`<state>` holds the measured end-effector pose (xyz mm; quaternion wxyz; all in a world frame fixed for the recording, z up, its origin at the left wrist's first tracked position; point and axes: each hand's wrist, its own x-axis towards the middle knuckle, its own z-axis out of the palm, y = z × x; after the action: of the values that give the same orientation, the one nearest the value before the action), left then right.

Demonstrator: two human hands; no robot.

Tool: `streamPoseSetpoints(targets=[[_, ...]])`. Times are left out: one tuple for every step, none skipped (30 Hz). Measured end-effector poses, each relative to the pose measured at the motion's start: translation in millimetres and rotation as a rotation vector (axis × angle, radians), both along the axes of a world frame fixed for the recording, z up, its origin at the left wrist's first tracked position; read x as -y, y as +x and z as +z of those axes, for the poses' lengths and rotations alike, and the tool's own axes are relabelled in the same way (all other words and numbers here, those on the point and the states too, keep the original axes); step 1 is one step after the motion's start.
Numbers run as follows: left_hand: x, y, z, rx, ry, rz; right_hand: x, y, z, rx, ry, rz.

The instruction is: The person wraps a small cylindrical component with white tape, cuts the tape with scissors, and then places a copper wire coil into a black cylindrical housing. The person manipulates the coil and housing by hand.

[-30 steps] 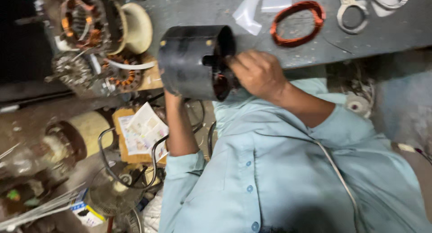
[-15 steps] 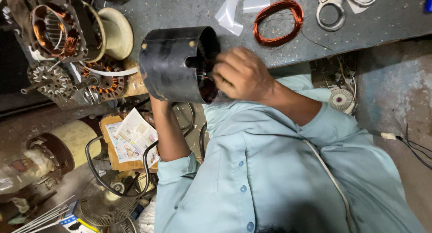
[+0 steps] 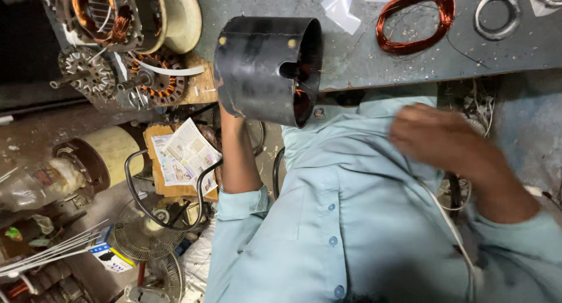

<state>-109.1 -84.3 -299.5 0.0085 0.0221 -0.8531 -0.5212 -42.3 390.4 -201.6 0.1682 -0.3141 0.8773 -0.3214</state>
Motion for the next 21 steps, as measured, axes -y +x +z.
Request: streamPoseSetpoints(targets=[[1,-1,0,0.0,0.0,0.002,-16,6,-2,0.414,0.052,-0.373],[2,-2,0,-0.002,0.003,0.001,-28,10,-1,0.832,0.105,-0.74],[2,-3,0,0.0,0.005,-0.001,-35,11,3,0.493,0.062,-0.558],[3,-3,2,-0.001,0.002,-0.003,-38,9,11,0.152,0.017,-0.374],[3,-4,3,0.001,0.0,-0.004,-38,5,22,-0.182,-0.027,-0.183],[3,-3,5,0.001,-0.003,-0.008,-26,2,33,-0.228,0.001,-0.212],[3,-4,7,0.0,-0.002,-0.009,1,-2,41,-0.279,0.03,-0.242],[2,-3,9,0.0,-0.002,-0.01,28,-14,44,-0.332,-0.246,-0.321],[1,-2,10,0.0,-0.005,-0.012,59,-32,42,-0.561,-0.297,-0.262],[1,-2,12,0.002,-0.005,-0.012,82,-41,41,-0.491,-0.466,-0.309],[0,-1,13,-0.001,-0.003,-0.015,107,-51,37,-0.449,-0.476,-0.353],[0,0,14,0.001,-0.002,-0.018,125,-59,32,-0.406,-0.485,-0.396],[0,2,15,0.005,-0.002,-0.016,133,-61,26,-0.355,-0.484,-0.401],[0,3,15,0.003,-0.003,-0.017,140,-63,20,-0.3,-0.481,-0.402],[1,4,15,0.003,-0.004,-0.016,144,-65,14,-0.247,-0.476,-0.401],[1,5,15,0.009,-0.005,-0.014,145,-64,10,-0.258,-0.503,-0.397],[2,6,15,0.007,-0.006,-0.016,145,-63,7,-0.266,-0.53,-0.394],[2,7,14,0.008,-0.004,-0.016,144,-63,5,-0.28,-0.558,-0.393],[2,7,15,0.01,-0.004,-0.019,143,-63,4,-0.291,-0.566,-0.395],[2,8,15,0.007,-0.002,-0.021,142,-62,4,-0.301,-0.575,-0.396],[2,9,15,0.007,-0.002,-0.024,141,-62,4,-0.311,-0.583,-0.4]])
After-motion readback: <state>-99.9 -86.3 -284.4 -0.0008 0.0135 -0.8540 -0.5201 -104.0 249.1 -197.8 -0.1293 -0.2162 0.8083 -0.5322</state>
